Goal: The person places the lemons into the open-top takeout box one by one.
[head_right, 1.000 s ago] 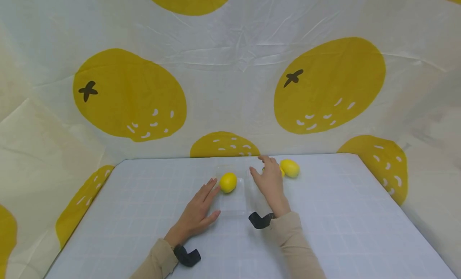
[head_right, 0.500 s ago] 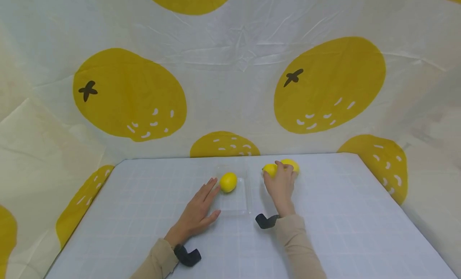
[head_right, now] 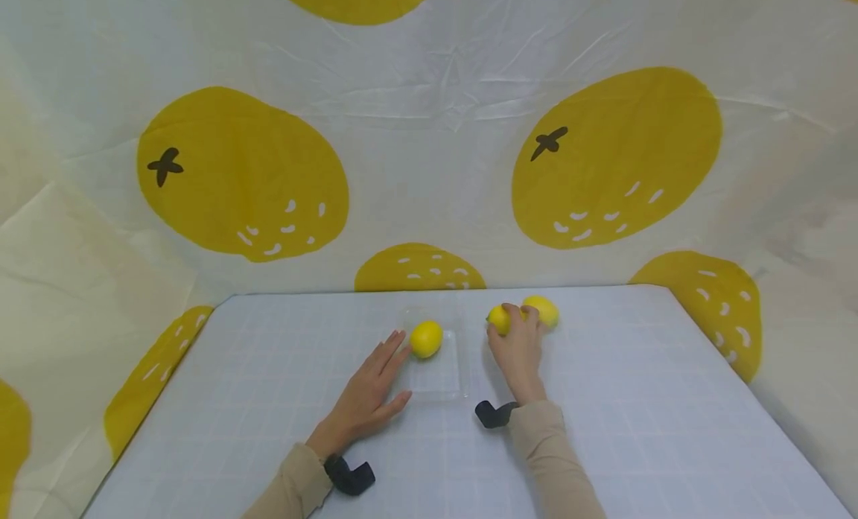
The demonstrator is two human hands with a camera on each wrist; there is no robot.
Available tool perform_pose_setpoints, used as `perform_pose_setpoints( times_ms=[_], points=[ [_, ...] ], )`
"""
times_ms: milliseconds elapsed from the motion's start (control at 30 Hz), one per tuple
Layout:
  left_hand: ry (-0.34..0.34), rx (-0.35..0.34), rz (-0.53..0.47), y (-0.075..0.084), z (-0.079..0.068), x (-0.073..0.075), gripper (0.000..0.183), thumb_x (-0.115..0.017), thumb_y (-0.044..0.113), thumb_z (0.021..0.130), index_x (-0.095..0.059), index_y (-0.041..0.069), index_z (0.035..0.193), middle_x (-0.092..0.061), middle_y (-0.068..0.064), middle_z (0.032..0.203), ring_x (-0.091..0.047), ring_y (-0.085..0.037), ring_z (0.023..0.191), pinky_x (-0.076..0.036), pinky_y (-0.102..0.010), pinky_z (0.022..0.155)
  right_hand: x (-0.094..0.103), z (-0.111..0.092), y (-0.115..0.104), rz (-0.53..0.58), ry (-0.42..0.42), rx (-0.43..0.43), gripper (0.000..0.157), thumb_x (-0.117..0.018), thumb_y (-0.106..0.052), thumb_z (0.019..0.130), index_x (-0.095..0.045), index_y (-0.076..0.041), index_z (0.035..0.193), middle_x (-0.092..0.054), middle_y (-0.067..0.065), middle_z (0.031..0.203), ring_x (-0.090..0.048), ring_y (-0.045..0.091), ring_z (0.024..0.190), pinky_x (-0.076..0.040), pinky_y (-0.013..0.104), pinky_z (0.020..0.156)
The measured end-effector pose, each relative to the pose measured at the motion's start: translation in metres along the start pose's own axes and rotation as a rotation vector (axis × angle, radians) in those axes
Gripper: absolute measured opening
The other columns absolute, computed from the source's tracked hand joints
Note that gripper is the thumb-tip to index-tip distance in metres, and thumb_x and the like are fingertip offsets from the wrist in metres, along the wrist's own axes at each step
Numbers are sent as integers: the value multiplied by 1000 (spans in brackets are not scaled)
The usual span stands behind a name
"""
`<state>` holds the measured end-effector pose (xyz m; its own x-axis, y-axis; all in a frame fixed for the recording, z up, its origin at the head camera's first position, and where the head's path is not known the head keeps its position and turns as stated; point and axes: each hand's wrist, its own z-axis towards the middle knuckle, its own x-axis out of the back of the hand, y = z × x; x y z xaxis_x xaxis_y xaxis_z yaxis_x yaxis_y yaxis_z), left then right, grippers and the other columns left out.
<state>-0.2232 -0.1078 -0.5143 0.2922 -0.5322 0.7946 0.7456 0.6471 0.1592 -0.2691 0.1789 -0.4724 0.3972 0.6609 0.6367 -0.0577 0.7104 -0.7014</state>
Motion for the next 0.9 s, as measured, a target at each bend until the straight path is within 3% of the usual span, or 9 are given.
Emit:
perform_pose_setpoints(
  times_ms=[300, 667, 900],
  points=[
    [2, -4, 1, 0, 1, 1, 71, -33, 53, 101, -41, 1, 148, -33, -20, 157, -30, -32, 146, -28, -47, 118, -11, -1, 13, 85, 45, 62, 46, -80, -19, 80, -61, -4, 119, -42, 25, 135, -39, 47, 123, -34, 57, 102],
    [0, -9, 5, 1, 2, 0, 70, -35, 53, 101, -41, 1, 148, -33, -20, 157, -30, -32, 146, -28, -47, 118, -16, -7, 24, 148, 155, 152, 43, -86, -11, 74, -62, 0, 107, -48, 23, 126, -43, 43, 123, -35, 53, 106],
    [0, -1, 2, 1, 2, 0, 70, -35, 53, 101, -41, 1, 148, -32, -19, 157, -30, -32, 146, -28, -47, 118, -17, -11, 29, 184, 170, 207, 41, -86, -10, 73, -60, 1, 103, -49, 23, 125, -45, 41, 122, -37, 51, 107]
  ],
)
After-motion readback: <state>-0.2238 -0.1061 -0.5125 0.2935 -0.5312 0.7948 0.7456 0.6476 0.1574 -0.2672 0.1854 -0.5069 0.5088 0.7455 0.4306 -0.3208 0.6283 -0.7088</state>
